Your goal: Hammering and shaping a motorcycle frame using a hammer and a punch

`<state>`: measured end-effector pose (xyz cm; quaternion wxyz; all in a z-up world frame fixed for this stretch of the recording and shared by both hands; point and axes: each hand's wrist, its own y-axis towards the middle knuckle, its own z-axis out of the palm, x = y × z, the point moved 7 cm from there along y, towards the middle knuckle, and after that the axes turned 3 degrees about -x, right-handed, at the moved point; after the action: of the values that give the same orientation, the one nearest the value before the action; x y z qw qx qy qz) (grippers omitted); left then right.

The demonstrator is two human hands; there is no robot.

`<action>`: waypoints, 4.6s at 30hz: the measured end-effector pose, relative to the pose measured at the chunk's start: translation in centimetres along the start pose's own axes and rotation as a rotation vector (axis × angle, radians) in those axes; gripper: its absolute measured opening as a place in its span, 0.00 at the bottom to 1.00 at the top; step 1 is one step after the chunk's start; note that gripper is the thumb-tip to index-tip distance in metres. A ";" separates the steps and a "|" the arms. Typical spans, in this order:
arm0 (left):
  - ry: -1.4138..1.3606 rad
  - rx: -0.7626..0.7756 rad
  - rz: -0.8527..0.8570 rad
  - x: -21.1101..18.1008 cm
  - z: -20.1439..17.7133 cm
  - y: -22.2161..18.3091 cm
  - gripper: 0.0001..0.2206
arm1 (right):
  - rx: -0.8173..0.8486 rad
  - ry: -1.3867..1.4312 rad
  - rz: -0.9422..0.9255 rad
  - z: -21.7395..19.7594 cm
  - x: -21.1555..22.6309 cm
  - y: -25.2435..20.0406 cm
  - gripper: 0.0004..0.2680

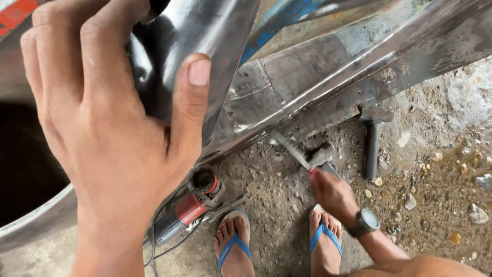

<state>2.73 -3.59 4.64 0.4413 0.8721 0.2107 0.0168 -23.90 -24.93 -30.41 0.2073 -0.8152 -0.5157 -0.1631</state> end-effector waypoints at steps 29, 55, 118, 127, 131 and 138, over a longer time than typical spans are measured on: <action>0.308 0.030 0.056 -1.2 0.6 0.7 0.23 | -0.002 -0.591 -0.403 -15.6 -2.2 13.8 0.17; 0.326 0.068 -0.120 1.8 0.6 1.1 0.36 | 0.476 -1.113 0.046 -13.0 2.5 16.1 0.22; 0.560 0.223 0.221 0.0 1.3 0.4 0.36 | 0.305 -1.117 -0.235 -8.9 -2.8 5.2 0.13; 0.599 0.203 0.252 -0.4 1.5 0.4 0.34 | 0.175 -0.753 0.331 -13.3 -5.7 4.4 0.21; 0.589 0.169 0.279 -0.6 1.2 0.3 0.32 | 0.055 -0.637 0.613 -19.6 -8.4 3.2 0.25; 0.362 -0.052 0.280 -4.5 4.4 -1.0 0.22 | -0.223 -0.242 0.419 -16.3 -9.2 3.7 0.18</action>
<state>-0.83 -8.13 1.88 0.4120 0.8639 0.1631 0.2395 -25.21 -41.67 -21.37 0.0821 -0.9356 -0.3354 -0.0738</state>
